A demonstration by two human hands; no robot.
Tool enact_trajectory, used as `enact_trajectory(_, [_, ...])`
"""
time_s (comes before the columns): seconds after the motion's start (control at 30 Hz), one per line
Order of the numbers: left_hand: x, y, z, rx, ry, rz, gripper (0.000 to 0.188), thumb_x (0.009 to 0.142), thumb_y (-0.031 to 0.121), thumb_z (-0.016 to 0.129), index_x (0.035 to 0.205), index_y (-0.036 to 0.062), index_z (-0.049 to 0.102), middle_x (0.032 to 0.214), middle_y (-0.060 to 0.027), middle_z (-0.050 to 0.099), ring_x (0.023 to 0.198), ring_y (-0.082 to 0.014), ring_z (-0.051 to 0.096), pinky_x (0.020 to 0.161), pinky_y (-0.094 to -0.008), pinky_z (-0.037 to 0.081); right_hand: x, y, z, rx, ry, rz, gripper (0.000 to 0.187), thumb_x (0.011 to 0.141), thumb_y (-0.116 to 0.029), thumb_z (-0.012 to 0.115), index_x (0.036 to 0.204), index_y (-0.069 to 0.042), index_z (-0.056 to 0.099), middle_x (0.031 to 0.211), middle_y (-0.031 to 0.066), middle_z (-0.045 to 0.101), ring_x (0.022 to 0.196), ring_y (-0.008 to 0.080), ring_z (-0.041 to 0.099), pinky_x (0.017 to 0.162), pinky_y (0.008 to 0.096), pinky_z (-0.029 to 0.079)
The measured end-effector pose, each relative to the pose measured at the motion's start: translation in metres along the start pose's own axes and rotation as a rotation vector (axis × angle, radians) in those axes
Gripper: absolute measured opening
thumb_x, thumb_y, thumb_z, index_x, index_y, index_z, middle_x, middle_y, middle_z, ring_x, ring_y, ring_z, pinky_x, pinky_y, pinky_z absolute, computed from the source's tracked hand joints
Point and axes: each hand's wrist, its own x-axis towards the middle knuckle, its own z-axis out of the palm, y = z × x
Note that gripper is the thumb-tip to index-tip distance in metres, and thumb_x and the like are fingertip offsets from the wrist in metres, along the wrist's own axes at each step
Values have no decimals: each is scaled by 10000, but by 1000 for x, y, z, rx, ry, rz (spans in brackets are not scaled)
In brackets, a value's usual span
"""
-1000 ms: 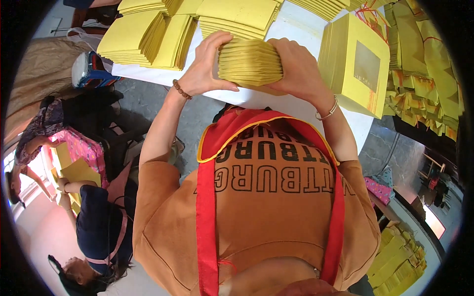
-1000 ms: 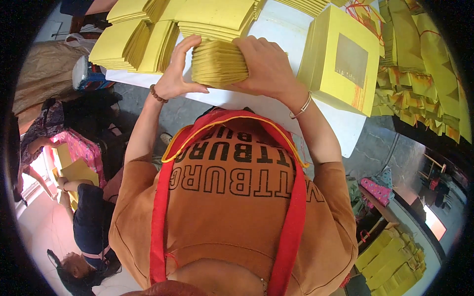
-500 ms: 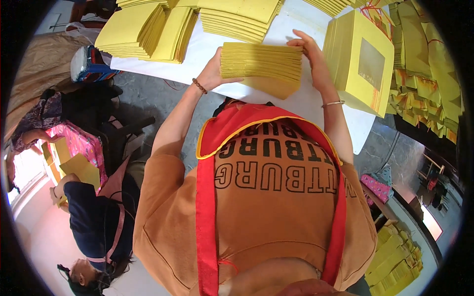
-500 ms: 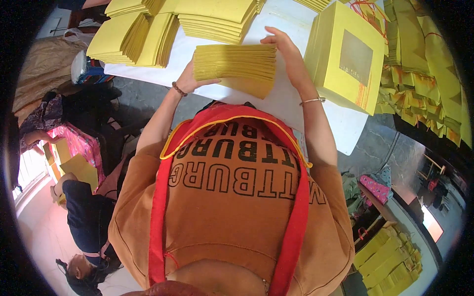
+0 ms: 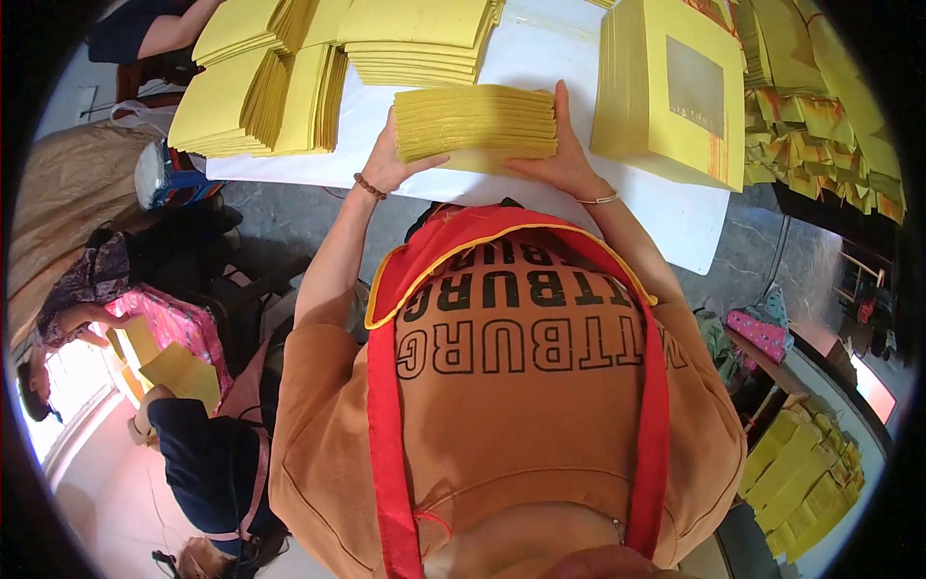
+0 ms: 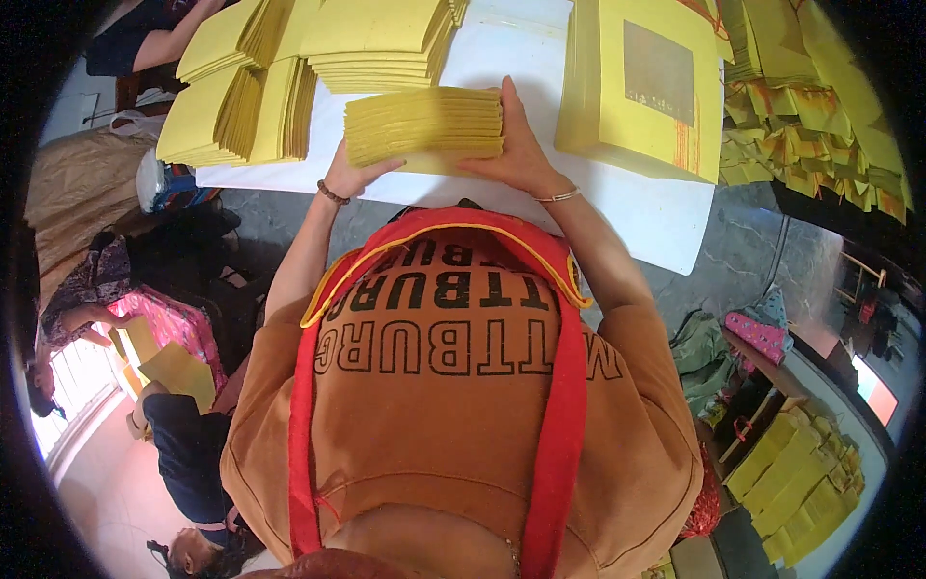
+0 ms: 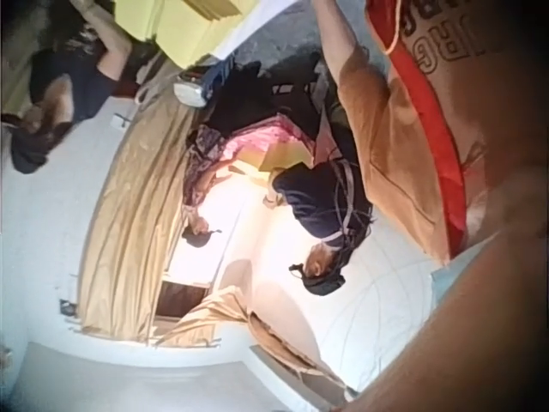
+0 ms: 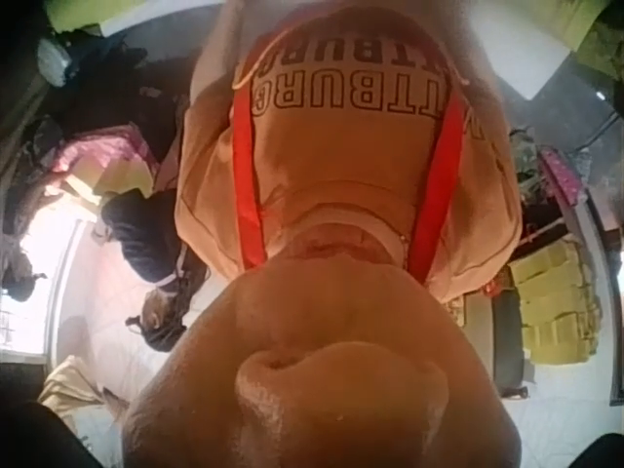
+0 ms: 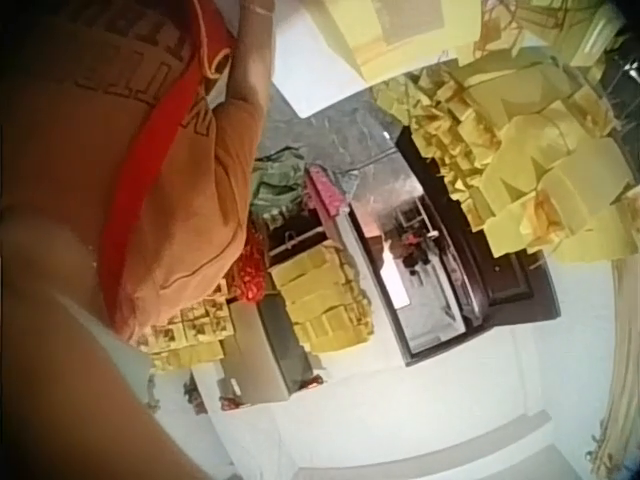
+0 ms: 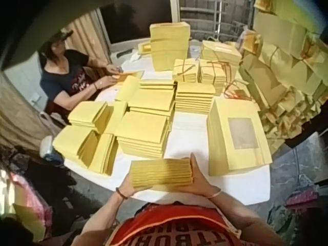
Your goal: Counting and stacking sheets of yellow ritual paper at a table.
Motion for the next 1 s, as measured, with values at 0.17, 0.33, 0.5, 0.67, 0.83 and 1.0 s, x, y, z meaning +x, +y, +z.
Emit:
enact_trajectory(0.17, [-7,8,2,-36,-58,-2,710,602,234,818,1172,1,464,1136,-122,543,1085,-237,488,961,-341,357,11,27,-9,-395,51,-239,1055,562,-382,818,1347,-26,211,1347,202,279,1250,359,273,1057,438,188])
enact_trajectory(0.33, [-2,6,-3,169,-121,-36,648,594,294,818,1105,17,532,1090,-125,578,1045,-273,505,926,-356,379,18,23,-9,-443,44,-342,963,541,-381,824,1280,-43,308,1323,191,321,1280,368,239,1059,489,144])
enact_trajectory(0.5, [-1,-5,7,442,-26,275,566,632,267,797,1086,22,563,1093,-123,582,1007,-280,528,886,-369,412,21,39,-5,-349,27,-318,970,546,-416,812,1273,-47,288,1294,165,365,1308,369,196,1063,522,95])
enact_trajectory(0.67, [-8,-9,-1,-130,-56,-63,538,629,174,796,1091,23,567,1104,-95,580,975,-208,554,820,-351,459,20,-14,5,-598,124,-377,991,580,-420,793,1298,-20,239,1281,163,370,1287,326,258,1054,481,167])
enact_trajectory(0.83, [-22,-4,2,-674,-71,-108,595,621,46,762,1159,23,510,1119,-79,556,1001,-193,531,826,-335,464,16,-79,-4,165,0,-159,1034,640,-572,665,1353,-4,176,1291,142,413,1234,270,352,1043,374,218])
enact_trajectory(1.0, [-31,1,8,-938,-104,-94,714,623,-40,697,1266,27,394,1179,-98,505,1093,-209,487,885,-304,429,16,-70,-18,484,-47,35,790,855,-652,280,1338,-29,334,1196,109,530,1179,191,429,1021,332,246])
